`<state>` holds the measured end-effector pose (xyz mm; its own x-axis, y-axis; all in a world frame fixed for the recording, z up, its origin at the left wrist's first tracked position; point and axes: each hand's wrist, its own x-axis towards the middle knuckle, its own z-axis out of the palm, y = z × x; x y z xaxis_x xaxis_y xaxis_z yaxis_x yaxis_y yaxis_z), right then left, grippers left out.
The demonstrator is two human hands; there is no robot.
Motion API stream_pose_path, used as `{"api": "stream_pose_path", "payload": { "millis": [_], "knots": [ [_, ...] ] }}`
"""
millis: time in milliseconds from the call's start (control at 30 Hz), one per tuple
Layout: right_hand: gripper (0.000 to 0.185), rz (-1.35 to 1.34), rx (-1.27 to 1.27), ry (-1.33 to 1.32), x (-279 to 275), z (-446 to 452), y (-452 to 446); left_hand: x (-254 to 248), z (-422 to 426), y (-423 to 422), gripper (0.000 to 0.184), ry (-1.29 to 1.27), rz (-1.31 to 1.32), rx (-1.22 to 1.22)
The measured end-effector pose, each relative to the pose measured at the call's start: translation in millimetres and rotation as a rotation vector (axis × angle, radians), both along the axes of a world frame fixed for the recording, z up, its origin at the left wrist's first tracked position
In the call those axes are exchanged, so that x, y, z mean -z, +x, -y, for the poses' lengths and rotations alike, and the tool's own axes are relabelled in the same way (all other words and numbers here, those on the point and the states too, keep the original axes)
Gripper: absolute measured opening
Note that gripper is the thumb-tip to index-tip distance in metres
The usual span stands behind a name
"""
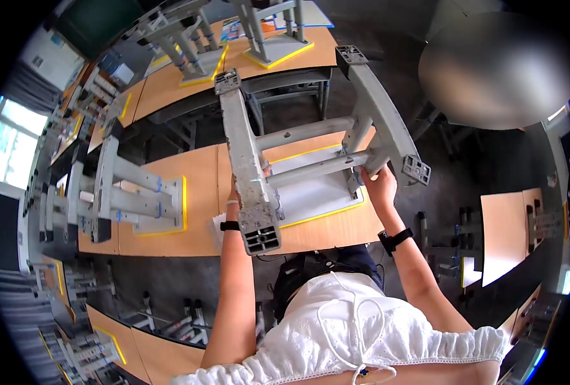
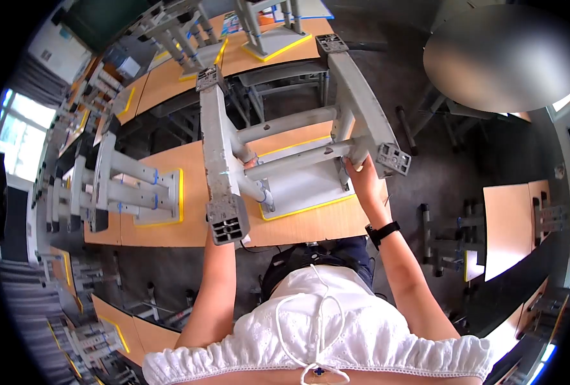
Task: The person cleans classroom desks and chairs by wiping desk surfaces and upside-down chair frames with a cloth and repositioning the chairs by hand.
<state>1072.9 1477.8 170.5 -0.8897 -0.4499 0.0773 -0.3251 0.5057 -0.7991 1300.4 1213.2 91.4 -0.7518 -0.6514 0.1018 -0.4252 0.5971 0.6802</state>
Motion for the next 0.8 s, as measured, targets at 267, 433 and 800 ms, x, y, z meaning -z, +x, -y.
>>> {"api": "stream_pose_path", "payload": {
  "millis": [267,433,800],
  "knots": [
    [0.039,-0.243,0.025,-0.057,83.4,-6.1,-2.9,7.8,1.0,32.7,0.055,0.031,0.028,-0.028],
    [0.042,-0.158,0.009,-0.163,108.4,-14.1,11.4,14.4,-3.8,57.8,0.054,0.047,0.036,-0.059],
    [0.037,-0.245,-0.014,-0.123,72.4,-9.3,11.9,31.8,2.5,56.1,0.053,0.011,0.01,-0.081]
  ]
}}
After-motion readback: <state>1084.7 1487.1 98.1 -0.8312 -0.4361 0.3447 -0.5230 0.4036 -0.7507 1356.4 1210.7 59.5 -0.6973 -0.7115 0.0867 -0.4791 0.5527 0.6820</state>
